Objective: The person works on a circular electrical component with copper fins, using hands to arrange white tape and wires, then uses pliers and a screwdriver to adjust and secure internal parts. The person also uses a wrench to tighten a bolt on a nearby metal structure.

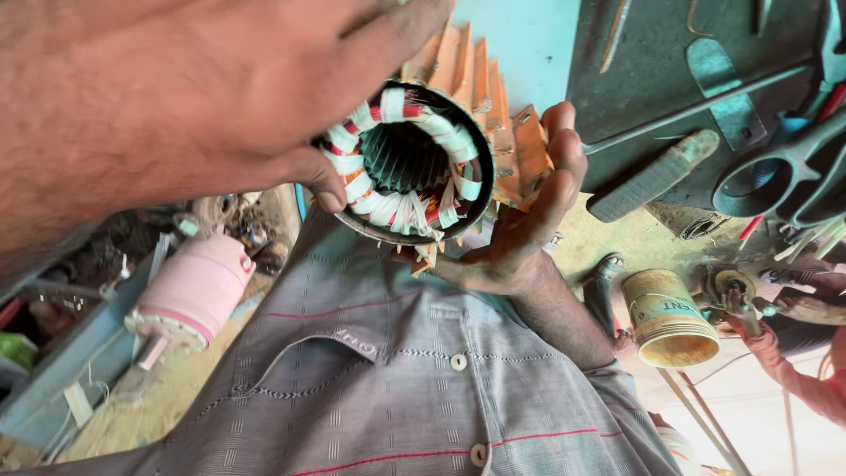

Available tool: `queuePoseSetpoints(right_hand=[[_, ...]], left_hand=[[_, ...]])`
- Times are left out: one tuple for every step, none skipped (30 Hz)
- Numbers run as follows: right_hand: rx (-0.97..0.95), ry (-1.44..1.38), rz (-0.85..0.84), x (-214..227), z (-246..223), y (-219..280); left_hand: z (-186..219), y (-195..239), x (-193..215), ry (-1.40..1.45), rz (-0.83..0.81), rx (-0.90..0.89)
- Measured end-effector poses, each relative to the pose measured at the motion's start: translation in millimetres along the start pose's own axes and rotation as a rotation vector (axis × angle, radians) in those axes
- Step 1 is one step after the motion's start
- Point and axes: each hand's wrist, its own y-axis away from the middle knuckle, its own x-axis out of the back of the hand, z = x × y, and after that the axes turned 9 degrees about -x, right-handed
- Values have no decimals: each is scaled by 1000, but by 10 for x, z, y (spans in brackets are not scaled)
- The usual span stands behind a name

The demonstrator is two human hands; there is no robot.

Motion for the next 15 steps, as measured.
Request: queuePoseSetpoints(right_hand=[[-20, 16, -15, 2, -8, 10], [-34, 39, -21, 0, 5, 2], [-48, 63, -26, 2, 16, -3], [-36, 46, -23, 13, 37, -4], [-25, 28, -21, 29, 46, 4], [-7, 5, -17, 25, 61, 7], [-29, 10, -39, 32, 64, 18], [-48, 18, -51, 33, 87, 16], [-67, 25, -62, 27, 108, 17], [-113, 21, -70, 43, 103, 43], [-160, 16, -77, 49, 88, 73], [-183, 11, -73, 75, 97, 69], [-205, 6, -67, 97, 96, 61], [-211, -10, -49, 93, 108, 34], [-207, -20, -45, 108, 113, 9]], left_hand=[[12, -25, 29, -16, 14, -15], [6, -68, 45, -37, 7, -31], [-10, -107, 55, -7, -107, -18], [-21, -134, 47, 22, -215, -3], [-22, -189, 0, 101, -429, 48], [-16, -178, -12, 125, -491, 69], [-13, -166, -38, 149, -552, 92], [-10, -132, -54, 111, -458, 68], [-10, -98, -81, 73, -365, 44], [-29, -88, -129, 99, -256, 35], [-51, -84, -180, 124, -147, 25], [-45, -67, -233, 148, -32, 20], [-7, -46, -290, 125, 88, -2], [37, -8, -346, 101, 199, -16], [77, 29, -398, 74, 309, -31]])
